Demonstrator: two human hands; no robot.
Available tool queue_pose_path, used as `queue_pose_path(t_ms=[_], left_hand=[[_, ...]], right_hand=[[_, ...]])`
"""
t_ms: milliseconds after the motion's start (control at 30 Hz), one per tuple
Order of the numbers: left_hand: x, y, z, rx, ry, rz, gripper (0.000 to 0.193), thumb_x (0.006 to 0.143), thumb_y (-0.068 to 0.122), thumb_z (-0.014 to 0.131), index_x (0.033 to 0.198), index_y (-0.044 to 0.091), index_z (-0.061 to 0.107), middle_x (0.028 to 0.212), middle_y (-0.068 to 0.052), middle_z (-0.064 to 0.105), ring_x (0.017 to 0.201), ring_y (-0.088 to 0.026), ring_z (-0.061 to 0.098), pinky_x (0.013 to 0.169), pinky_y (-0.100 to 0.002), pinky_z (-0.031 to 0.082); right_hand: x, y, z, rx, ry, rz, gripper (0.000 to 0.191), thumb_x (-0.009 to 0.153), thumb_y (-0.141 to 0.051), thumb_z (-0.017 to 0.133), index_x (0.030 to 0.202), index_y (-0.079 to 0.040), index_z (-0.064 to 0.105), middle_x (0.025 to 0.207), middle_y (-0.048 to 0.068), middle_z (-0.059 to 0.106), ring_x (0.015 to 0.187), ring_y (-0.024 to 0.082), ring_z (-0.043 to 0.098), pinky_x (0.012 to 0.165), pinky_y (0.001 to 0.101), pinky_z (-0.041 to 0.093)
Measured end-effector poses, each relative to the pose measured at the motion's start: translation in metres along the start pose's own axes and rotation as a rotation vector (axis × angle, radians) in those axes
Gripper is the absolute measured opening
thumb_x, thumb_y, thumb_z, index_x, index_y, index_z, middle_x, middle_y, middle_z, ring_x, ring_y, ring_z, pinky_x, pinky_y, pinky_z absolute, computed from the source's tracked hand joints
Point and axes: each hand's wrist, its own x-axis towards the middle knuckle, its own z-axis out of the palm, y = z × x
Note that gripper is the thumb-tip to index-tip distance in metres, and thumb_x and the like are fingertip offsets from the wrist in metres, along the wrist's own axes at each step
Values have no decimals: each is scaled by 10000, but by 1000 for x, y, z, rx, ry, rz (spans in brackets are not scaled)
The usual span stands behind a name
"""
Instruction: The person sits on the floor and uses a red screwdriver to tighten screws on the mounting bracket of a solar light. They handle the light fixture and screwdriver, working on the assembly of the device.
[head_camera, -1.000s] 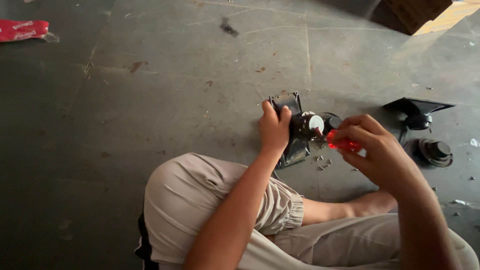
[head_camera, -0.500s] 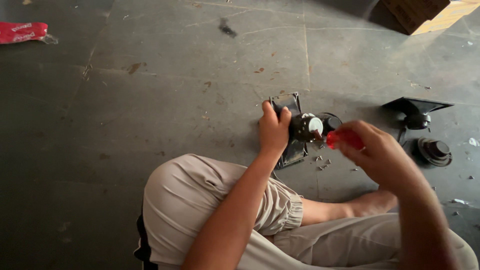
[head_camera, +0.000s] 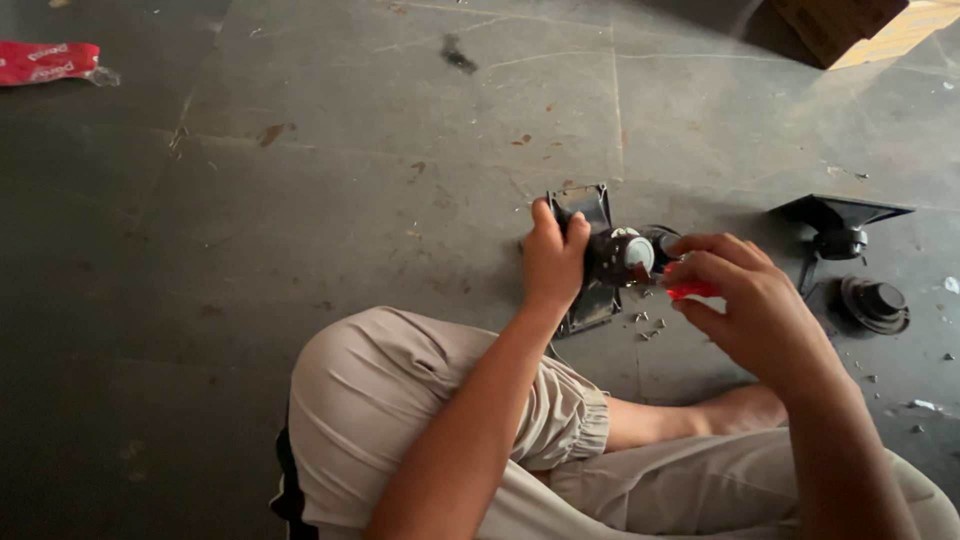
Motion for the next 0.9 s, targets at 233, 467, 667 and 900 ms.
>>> queue_pose_path(t_ms=[233,467,667,900], left_hand=[[2,1,0,5,39,19,397,954,319,619,1142,6,464,829,-270,687,821,-495,667,678,-548,505],[0,1,-2,-29,46,47,406,951,311,599,1187,12,461,836,-271,687,829,-491,679,689,-545,516],[2,-7,1,-7,30,13,410,954,317,609,1183,11,461,851,-277,690,841,-505,667,692,-558,502],[7,-16,8,-3,123,23,454,930,333,625,1200,5,463,896,-296,685,869,-509,663,704,-549,506]], right_hand=[[4,-9,1,24,-104,754,330,941,-334,734,1115,-54,711,923,133,760,861,318,717,782,426,591],[-2,-1,-7,-194,37,-226,246,773,-140,744,1015,-111,713,1154,94,695,1022,353,666,861,421,544],[5,-8,4,-43,-215,428,526,839,-292,828,1277,-86,620,1135,136,684,926,299,720,835,414,577],[-3,17,-1,-159,-140,-208,337,772,-165,756,1105,-133,714,1078,68,729,949,282,710,816,407,568]])
